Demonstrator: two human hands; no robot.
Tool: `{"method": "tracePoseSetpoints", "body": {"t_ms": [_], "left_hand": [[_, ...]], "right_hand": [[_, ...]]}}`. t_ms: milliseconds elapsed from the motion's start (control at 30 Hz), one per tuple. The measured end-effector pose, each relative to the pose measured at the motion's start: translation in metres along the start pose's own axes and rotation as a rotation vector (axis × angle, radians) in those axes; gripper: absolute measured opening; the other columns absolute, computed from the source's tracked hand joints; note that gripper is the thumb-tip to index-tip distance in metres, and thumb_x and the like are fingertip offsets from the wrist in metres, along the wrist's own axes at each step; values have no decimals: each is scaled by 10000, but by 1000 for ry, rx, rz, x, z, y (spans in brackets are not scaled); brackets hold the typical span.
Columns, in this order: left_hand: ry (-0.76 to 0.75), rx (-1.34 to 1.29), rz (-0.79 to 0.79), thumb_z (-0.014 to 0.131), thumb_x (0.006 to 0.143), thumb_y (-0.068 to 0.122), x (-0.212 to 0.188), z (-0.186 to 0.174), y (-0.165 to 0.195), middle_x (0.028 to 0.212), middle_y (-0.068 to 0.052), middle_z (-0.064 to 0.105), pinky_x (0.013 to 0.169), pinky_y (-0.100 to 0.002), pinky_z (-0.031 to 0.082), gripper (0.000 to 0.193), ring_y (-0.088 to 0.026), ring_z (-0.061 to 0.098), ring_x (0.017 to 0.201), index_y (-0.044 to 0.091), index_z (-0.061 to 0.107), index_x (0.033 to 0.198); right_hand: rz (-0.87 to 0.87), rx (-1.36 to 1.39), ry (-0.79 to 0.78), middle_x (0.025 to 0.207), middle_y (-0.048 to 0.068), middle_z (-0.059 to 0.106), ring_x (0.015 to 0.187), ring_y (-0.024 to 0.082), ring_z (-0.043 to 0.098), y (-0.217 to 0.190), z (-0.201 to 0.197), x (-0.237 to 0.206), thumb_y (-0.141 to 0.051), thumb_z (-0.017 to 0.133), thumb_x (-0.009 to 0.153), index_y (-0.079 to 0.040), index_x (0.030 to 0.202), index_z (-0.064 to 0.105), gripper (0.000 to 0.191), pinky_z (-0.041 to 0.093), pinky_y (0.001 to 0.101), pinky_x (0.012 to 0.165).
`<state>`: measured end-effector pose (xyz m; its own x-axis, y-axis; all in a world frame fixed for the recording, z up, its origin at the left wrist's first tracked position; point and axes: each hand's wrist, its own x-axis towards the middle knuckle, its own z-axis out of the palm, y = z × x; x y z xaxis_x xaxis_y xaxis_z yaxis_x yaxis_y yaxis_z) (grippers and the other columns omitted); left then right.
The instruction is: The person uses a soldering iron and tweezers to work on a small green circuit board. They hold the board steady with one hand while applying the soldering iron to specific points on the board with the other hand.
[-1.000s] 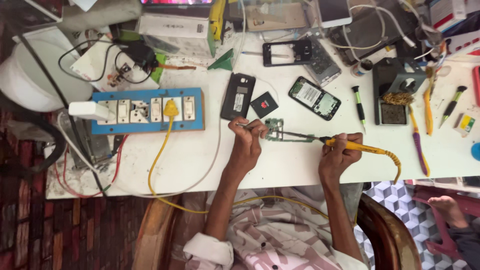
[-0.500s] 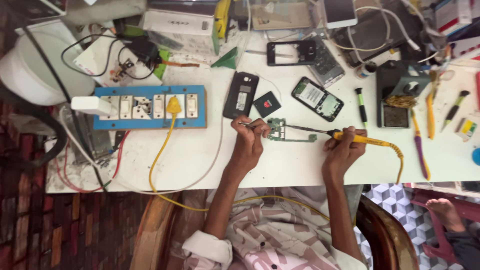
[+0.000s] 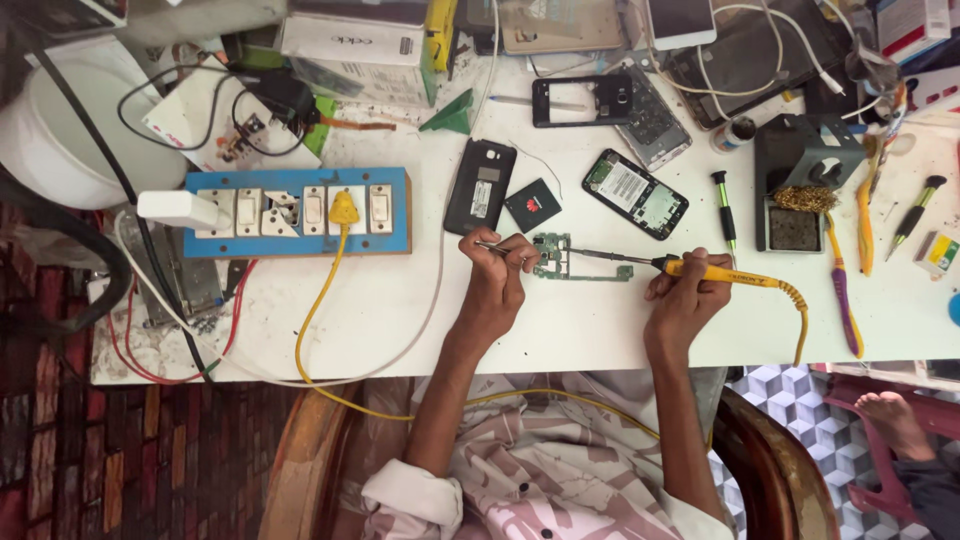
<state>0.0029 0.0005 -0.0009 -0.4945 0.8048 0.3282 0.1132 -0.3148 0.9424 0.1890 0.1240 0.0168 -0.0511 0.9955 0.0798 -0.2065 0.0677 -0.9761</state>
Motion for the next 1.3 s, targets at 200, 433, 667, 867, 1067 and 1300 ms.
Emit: {"method": "tracePoseSetpoints", "body": {"t_ms": [200,433,667,867,1067,1300], "left_hand": [[8,-36,20,311,1115,-30,1,0,-5,888,-101,473,806,-314,455,234,-174,448,782,125,136,1119],[-8,-21,-12,291,1102,-66,2,-1,-3,884,-92,458,817,-313,450,256,-174,443,790,132,128,1111],[-15,52,16,312,1059,-112,2,-2,2,843,-91,513,837,-327,448,309,-178,454,765,123,127,1136],[-37,76,55,299,1032,-127,2,-3,0,854,-96,514,841,-333,453,321,-185,470,767,116,131,1156],[-24,57,39,308,1064,-107,1,-3,-1,849,-97,509,828,-333,462,293,-185,475,760,113,138,1156],[2,76,-2,319,1065,-82,2,-1,1,832,-94,522,822,-333,451,275,-187,466,743,110,131,1124]], "right_hand": [[-9,-39,-10,688,45,496,511,104,465,0,2,1,-193,520,1132,-62,956,430,237,443,277,489],[-22,-21,-11,683,44,488,505,100,441,-1,3,0,-189,522,1145,-65,943,429,255,441,280,492],[-22,-31,15,689,35,478,487,92,426,-3,4,0,-151,522,1125,-71,921,415,243,417,273,467],[-41,-56,5,683,29,461,482,81,403,-2,3,0,-145,517,1135,-70,917,410,254,392,264,451],[-49,-56,1,690,28,468,490,81,417,-4,6,-2,-156,519,1134,-61,927,421,248,411,260,464],[-63,-112,6,694,32,492,511,78,436,-7,10,-4,-188,524,1133,-65,937,432,249,420,254,482]]}}
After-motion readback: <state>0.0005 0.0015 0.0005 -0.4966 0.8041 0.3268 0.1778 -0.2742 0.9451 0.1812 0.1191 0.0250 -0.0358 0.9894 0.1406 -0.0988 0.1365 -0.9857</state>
